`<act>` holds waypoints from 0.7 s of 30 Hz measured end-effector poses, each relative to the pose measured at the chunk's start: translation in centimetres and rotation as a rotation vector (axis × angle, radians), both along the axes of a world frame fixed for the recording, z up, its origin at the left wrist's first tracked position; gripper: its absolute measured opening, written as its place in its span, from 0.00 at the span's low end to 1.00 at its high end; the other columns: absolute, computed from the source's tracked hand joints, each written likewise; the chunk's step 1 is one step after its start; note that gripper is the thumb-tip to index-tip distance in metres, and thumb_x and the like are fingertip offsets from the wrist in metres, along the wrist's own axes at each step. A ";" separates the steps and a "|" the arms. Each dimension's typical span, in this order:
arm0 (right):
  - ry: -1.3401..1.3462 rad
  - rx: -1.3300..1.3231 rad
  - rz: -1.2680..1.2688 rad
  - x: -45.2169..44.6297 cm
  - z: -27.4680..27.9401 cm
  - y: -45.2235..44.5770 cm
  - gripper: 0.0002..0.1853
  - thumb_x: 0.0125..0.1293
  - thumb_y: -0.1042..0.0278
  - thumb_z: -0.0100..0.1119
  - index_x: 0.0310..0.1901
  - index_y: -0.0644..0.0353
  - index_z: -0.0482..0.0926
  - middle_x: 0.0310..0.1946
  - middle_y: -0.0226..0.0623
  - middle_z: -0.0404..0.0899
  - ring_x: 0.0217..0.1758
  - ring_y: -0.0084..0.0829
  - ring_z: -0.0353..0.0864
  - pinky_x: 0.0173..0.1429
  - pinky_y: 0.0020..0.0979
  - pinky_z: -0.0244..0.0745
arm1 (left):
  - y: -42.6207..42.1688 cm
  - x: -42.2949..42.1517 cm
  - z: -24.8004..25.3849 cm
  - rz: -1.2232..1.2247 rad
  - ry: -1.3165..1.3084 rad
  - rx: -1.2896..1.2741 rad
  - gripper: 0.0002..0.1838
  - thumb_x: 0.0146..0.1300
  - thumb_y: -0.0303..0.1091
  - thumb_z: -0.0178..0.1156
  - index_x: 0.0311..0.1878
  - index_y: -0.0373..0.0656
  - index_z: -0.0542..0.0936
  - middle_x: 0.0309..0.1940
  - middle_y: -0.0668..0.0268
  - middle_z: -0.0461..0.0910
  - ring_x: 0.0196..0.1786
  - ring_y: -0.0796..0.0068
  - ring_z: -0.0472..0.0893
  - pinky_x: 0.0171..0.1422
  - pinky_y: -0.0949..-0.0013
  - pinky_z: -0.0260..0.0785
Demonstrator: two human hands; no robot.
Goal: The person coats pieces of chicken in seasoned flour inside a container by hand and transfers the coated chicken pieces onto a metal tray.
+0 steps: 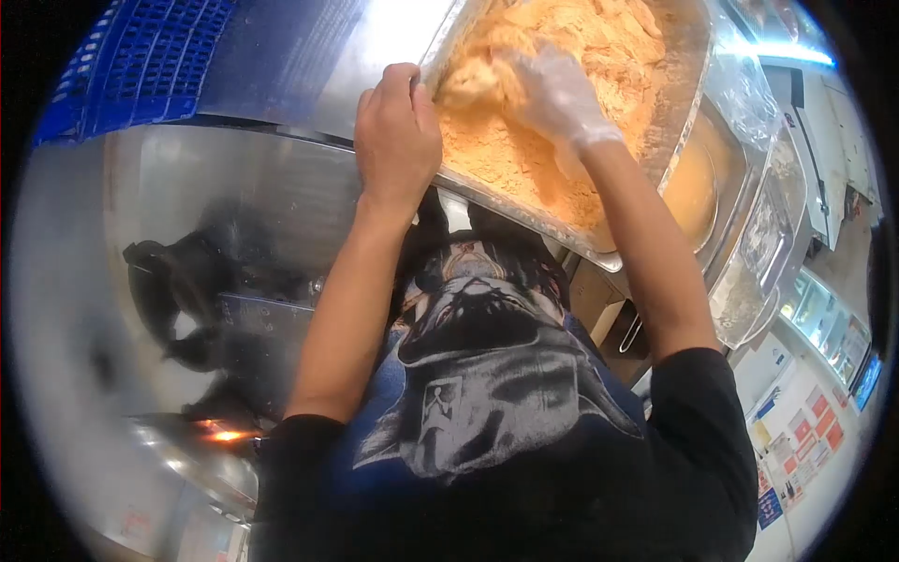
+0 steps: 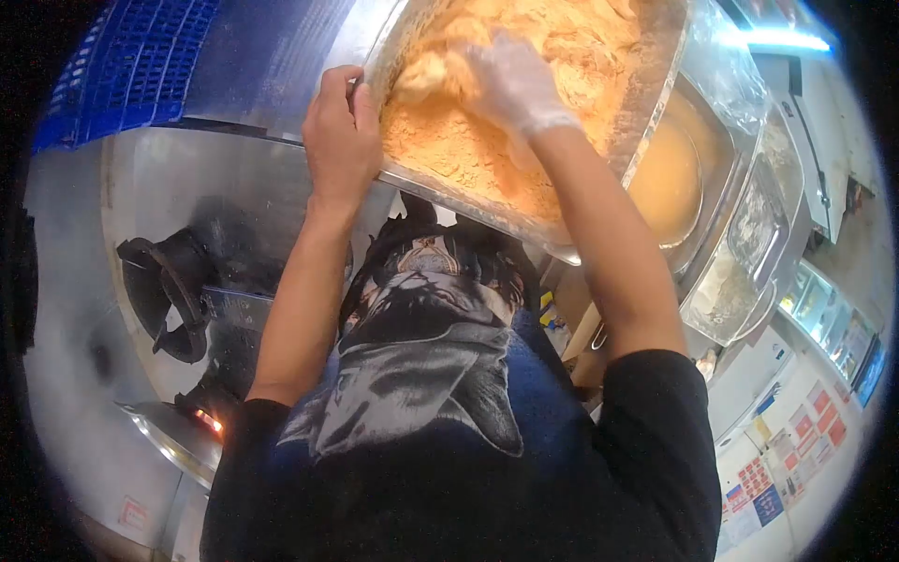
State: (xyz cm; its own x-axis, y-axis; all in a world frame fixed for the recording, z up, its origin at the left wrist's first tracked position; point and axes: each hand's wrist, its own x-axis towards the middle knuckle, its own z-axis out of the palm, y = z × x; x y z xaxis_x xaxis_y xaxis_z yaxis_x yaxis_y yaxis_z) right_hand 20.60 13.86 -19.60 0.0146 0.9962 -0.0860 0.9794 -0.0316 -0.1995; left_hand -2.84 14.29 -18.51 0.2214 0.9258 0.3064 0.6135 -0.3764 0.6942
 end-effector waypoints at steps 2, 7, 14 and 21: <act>0.079 -0.128 0.152 0.5 2.5 -3.2 0.31 0.65 0.63 0.73 0.71 0.48 0.81 0.61 0.52 0.83 0.64 0.51 0.85 0.67 0.46 0.83 | -0.1 0.2 0.1 0.022 0.005 -0.027 0.11 0.76 0.30 0.58 0.57 0.40 0.80 0.39 0.51 0.85 0.44 0.46 0.84 0.51 0.46 0.75; 0.763 -0.445 -0.095 6.0 10.3 -5.4 0.31 0.70 0.63 0.70 0.74 0.53 0.78 0.67 0.50 0.81 0.72 0.46 0.78 0.76 0.47 0.75 | 0.0 0.3 0.1 0.033 0.003 -0.049 0.11 0.73 0.29 0.58 0.55 0.39 0.79 0.40 0.50 0.86 0.47 0.42 0.82 0.53 0.42 0.74; 0.613 -0.388 -0.635 12.9 3.6 0.9 0.39 0.76 0.36 0.62 0.79 0.54 0.72 0.80 0.43 0.71 0.81 0.40 0.68 0.87 0.46 0.54 | 0.2 0.2 -0.5 0.039 -0.003 0.013 0.12 0.75 0.32 0.59 0.57 0.41 0.80 0.37 0.53 0.86 0.45 0.46 0.84 0.51 0.46 0.75; 0.921 -0.453 -0.671 2.8 3.5 -1.3 0.43 0.78 0.38 0.61 0.84 0.56 0.63 0.83 0.46 0.66 0.83 0.45 0.68 0.87 0.46 0.59 | -0.1 0.6 -0.1 0.065 0.009 -0.015 0.11 0.74 0.31 0.59 0.56 0.40 0.80 0.38 0.52 0.86 0.45 0.45 0.84 0.51 0.46 0.75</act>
State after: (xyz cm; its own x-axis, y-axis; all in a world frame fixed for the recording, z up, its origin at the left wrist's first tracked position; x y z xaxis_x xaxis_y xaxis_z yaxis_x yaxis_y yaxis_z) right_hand 23.42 12.59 -16.11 0.2640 0.6918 -0.6721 0.2415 -0.7220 -0.6484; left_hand -2.27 14.16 -18.63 0.1637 0.9426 0.2910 0.6425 -0.3257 0.6936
